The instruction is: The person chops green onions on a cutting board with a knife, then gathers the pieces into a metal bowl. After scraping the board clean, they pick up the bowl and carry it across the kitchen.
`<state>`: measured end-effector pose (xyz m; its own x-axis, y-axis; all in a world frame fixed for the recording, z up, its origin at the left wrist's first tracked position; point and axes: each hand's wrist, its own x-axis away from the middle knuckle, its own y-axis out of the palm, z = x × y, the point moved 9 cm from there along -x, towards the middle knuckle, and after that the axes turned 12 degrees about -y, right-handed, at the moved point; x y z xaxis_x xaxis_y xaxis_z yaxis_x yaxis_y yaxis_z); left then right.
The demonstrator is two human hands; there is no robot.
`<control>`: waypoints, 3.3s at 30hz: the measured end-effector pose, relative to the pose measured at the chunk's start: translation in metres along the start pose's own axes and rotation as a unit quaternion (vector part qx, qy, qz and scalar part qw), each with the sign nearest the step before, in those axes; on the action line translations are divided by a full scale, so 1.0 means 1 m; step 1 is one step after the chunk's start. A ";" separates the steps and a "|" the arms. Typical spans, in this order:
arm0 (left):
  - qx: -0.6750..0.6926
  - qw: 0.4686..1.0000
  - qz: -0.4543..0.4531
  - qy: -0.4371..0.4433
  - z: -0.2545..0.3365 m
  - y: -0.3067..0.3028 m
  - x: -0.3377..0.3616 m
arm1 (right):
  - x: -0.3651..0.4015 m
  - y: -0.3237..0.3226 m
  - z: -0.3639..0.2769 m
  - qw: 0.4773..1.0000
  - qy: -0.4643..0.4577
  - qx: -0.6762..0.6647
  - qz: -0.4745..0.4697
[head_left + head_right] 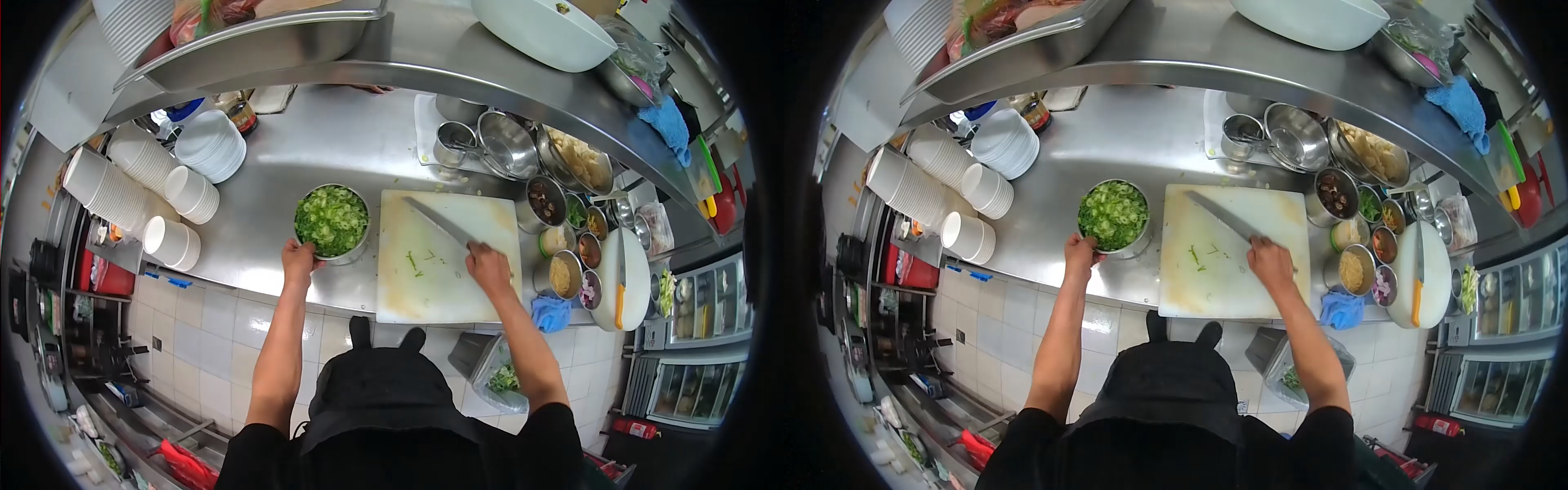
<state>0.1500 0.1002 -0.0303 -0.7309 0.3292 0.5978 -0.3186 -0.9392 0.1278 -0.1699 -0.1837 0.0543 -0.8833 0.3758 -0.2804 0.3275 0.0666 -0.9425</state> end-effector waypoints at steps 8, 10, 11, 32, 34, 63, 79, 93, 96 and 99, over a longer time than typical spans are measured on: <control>-0.009 0.999 0.036 0.027 0.045 -0.066 0.002 | -0.071 0.041 -0.023 0.985 -0.151 -0.056 -0.067; -0.007 0.998 0.049 0.042 0.050 -0.079 0.001 | -0.048 0.036 -0.034 0.978 -0.174 -0.075 -0.091; -0.004 0.998 0.049 0.040 0.050 -0.084 0.000 | -0.030 0.032 -0.038 0.974 -0.176 -0.094 -0.110; 0.002 0.970 0.180 0.163 -0.027 -0.085 0.071 | 0.039 0.009 -0.020 0.984 -0.088 -0.128 -0.091; -0.106 0.964 0.043 0.241 -0.059 -0.029 0.081 | 0.071 -0.003 -0.022 0.985 -0.063 -0.135 -0.090; -0.420 0.801 -0.035 0.426 -0.091 0.168 0.127 | 0.147 0.100 -0.134 0.760 0.314 -0.566 -0.063; -0.253 0.842 -0.157 0.449 0.163 0.012 0.042 | -0.074 0.047 -0.240 0.848 0.190 -0.491 0.069; -0.504 0.704 -0.058 0.497 0.141 0.007 0.090 | -0.051 0.020 -0.279 0.733 0.331 -0.594 -0.005; -0.505 0.685 -0.064 0.522 0.142 0.018 0.098 | -0.031 0.009 -0.287 0.757 0.290 -0.583 -0.058; -0.598 0.671 -0.009 0.438 0.138 0.011 0.072 | -0.014 -0.003 -0.277 0.767 0.313 -0.559 -0.034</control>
<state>0.1767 0.0999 0.1234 -0.6286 0.7618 -0.1568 -0.2052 -0.3569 -0.9113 -0.0657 0.0672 0.1118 -0.6918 0.6829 0.2346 0.6797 0.7255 -0.1075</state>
